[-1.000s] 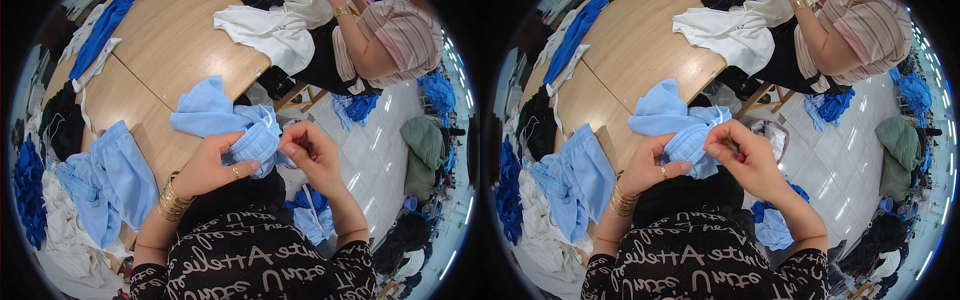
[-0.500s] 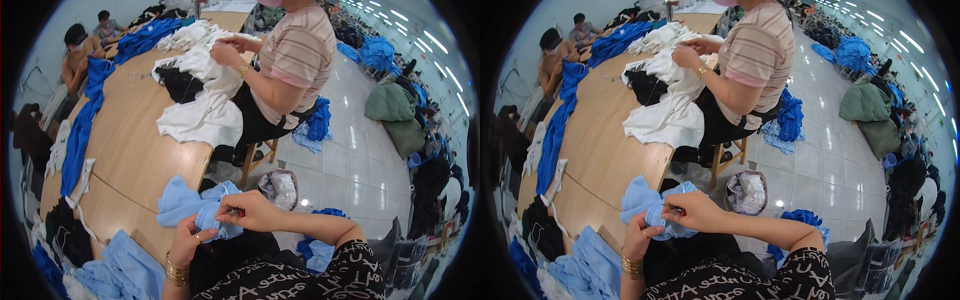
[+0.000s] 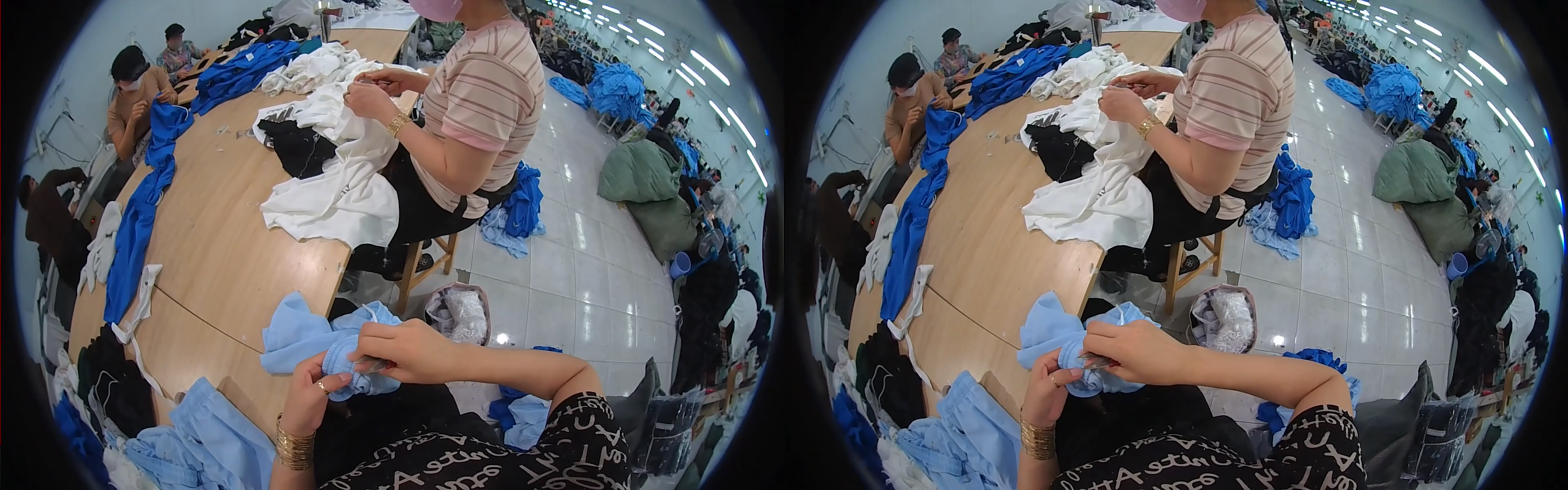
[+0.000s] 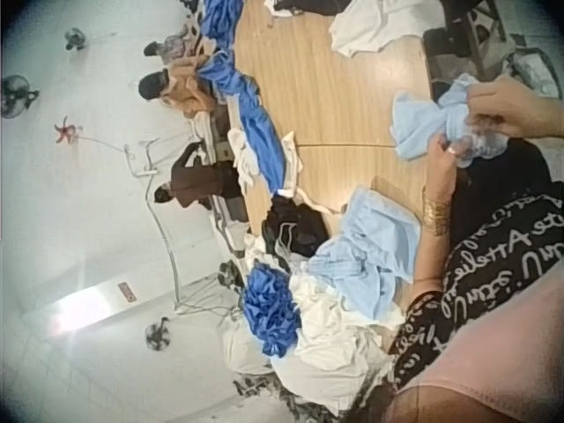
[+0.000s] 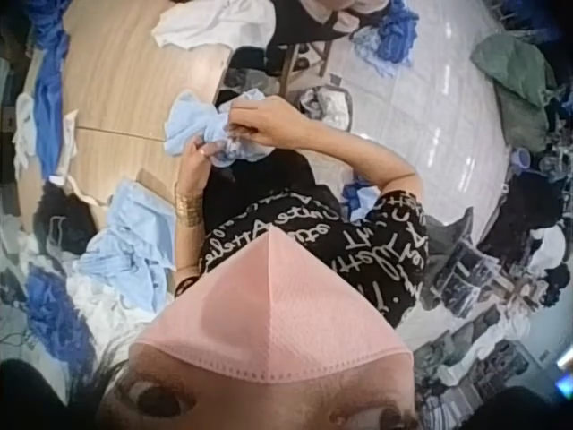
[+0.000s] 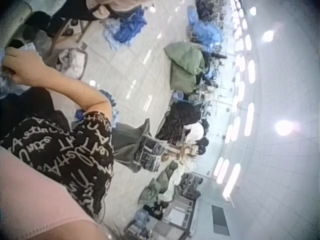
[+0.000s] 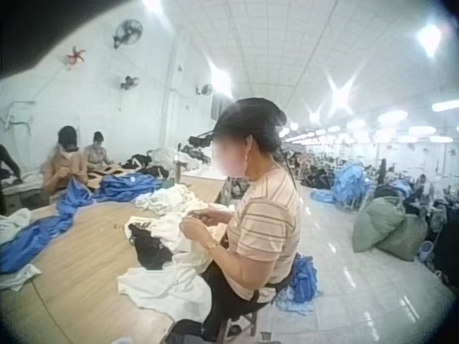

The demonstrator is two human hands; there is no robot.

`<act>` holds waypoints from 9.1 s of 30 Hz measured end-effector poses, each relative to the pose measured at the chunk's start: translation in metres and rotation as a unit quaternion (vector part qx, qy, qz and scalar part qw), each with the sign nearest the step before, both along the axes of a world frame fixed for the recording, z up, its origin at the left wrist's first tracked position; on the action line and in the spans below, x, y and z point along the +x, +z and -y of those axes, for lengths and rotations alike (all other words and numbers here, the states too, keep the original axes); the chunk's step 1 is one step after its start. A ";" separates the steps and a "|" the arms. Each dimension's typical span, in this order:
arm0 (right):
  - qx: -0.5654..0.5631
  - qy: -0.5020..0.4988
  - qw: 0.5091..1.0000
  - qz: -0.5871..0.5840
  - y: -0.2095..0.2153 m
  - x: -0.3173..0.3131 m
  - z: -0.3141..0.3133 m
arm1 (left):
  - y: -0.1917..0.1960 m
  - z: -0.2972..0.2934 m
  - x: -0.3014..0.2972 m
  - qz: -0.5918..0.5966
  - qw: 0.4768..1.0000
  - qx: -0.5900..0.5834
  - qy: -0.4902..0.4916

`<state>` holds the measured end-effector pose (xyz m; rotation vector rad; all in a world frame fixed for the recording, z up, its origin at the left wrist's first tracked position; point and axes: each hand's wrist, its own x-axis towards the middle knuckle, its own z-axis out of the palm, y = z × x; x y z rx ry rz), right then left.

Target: Trimming loose threads from the waistbands of blue shorts using thread snips in a factory setting.

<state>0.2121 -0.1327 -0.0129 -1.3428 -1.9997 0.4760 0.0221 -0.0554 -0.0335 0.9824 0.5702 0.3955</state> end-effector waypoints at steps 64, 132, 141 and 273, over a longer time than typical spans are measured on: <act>-0.313 -0.068 0.889 -0.328 -0.012 0.015 -0.021 | -0.003 -0.013 -0.013 -0.017 0.996 0.065 -0.059; -0.081 -0.107 0.988 0.081 0.035 -0.025 0.009 | 0.016 -0.004 -0.003 -0.117 0.978 0.173 0.023; -0.091 -0.135 0.986 0.045 0.032 -0.029 0.010 | 0.015 -0.003 -0.002 -0.102 0.983 0.149 0.026; -0.027 -0.148 0.988 0.044 -0.027 -0.008 0.030 | -0.029 -0.021 0.018 -0.211 0.916 0.322 -0.113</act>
